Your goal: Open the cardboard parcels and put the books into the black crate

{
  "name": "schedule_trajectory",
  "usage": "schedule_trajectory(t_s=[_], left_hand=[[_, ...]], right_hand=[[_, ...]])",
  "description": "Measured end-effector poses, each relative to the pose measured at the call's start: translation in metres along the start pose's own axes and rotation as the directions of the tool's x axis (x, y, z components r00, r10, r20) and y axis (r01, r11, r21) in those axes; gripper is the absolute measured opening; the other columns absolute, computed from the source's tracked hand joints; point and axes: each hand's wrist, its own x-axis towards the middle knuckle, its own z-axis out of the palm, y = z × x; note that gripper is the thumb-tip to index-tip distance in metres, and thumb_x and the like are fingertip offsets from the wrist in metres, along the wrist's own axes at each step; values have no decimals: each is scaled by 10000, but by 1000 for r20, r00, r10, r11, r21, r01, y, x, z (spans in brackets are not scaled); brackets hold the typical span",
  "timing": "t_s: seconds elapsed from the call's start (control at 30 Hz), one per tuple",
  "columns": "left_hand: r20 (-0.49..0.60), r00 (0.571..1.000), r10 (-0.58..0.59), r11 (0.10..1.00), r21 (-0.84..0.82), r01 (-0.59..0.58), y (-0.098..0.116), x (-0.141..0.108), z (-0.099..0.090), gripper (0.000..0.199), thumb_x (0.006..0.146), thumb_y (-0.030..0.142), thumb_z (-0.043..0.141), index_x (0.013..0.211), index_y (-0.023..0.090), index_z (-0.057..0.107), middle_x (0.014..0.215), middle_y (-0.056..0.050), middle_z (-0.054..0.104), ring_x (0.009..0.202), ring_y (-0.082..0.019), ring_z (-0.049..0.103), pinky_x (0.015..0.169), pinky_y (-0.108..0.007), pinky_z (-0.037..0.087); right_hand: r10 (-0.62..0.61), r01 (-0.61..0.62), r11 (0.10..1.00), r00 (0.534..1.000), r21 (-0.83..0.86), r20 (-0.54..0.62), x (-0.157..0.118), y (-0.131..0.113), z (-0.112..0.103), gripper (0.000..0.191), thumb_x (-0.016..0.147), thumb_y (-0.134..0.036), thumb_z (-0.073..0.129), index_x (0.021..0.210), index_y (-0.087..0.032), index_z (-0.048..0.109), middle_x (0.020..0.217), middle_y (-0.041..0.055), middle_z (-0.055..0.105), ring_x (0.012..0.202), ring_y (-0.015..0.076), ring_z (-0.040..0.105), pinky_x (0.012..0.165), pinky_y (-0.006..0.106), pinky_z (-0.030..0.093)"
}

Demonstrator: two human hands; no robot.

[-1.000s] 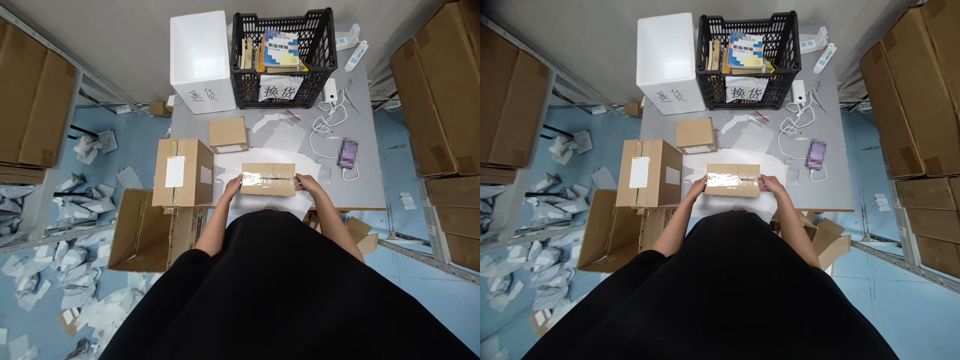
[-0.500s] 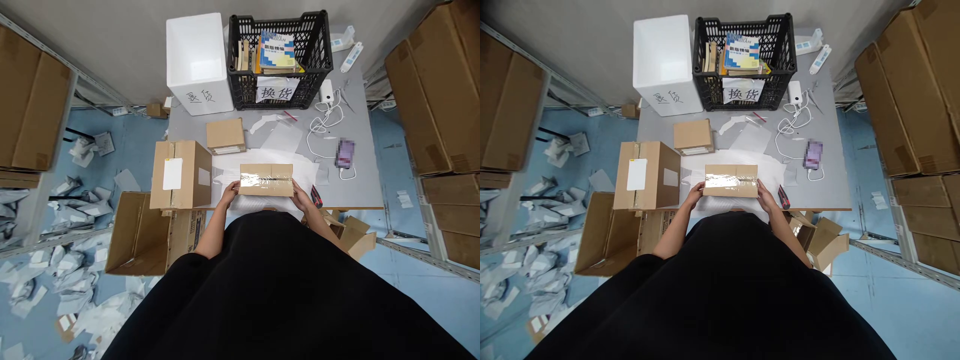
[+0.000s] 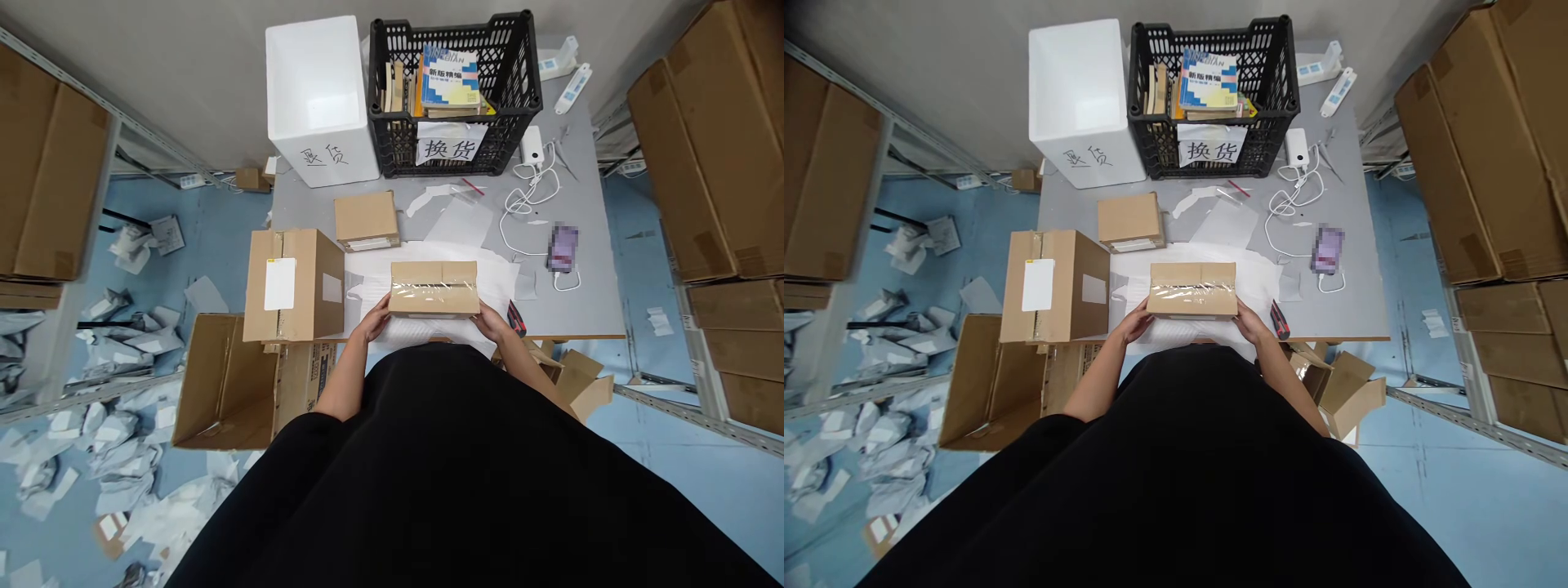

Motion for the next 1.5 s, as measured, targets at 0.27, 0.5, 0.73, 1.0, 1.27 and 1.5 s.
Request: schedule_trajectory(t_s=[0.27,0.5,0.73,1.0,1.27,1.5], left_hand=[[-15,998,69,945,321,-61,49,-8,13,454,935,511,497,1272,258,665,1335,-58,667,1119,-215,636,1053,-356,453],[-182,971,-156,876,428,221,61,-20,34,652,934,726,403,1118,182,710,920,-110,733,804,-230,665,833,-355,533],[-241,963,-121,895,393,211,24,-5,26,562,927,701,426,1049,208,668,974,-94,730,881,-216,664,872,-359,513],[-246,969,-23,964,253,87,-7,2,17,231,791,239,604,1016,217,655,965,-39,726,962,-178,655,954,-359,479],[-164,984,-66,992,-117,47,-21,-2,10,502,807,316,645,1306,265,631,1329,-50,687,1232,-199,621,1004,-328,476],[-77,996,-43,983,-183,28,-36,-3,20,764,646,139,626,1400,258,585,1321,-21,693,1164,-182,648,1021,-293,475]], right_hand=[[93,-112,970,991,-217,-93,-6,-50,-8,415,966,-566,542,934,-189,712,868,80,755,830,182,690,788,269,577],[187,-299,893,926,-336,-327,-4,-61,-3,463,970,-573,555,826,-148,668,672,87,684,634,162,623,625,255,552],[203,-323,881,918,-346,-340,-7,-46,9,290,912,-412,627,766,-162,642,690,48,669,651,137,559,660,252,519],[51,-94,980,971,-176,-235,-10,-16,0,270,791,-458,637,928,-236,705,939,20,747,898,171,645,764,251,516],[58,-57,998,995,20,-79,-17,15,-5,487,730,-472,657,1201,-348,642,1066,-31,751,975,190,673,801,293,530],[40,-41,998,999,46,25,-25,13,-4,550,702,-395,651,1247,-326,630,1063,-11,752,968,195,664,868,320,523]])
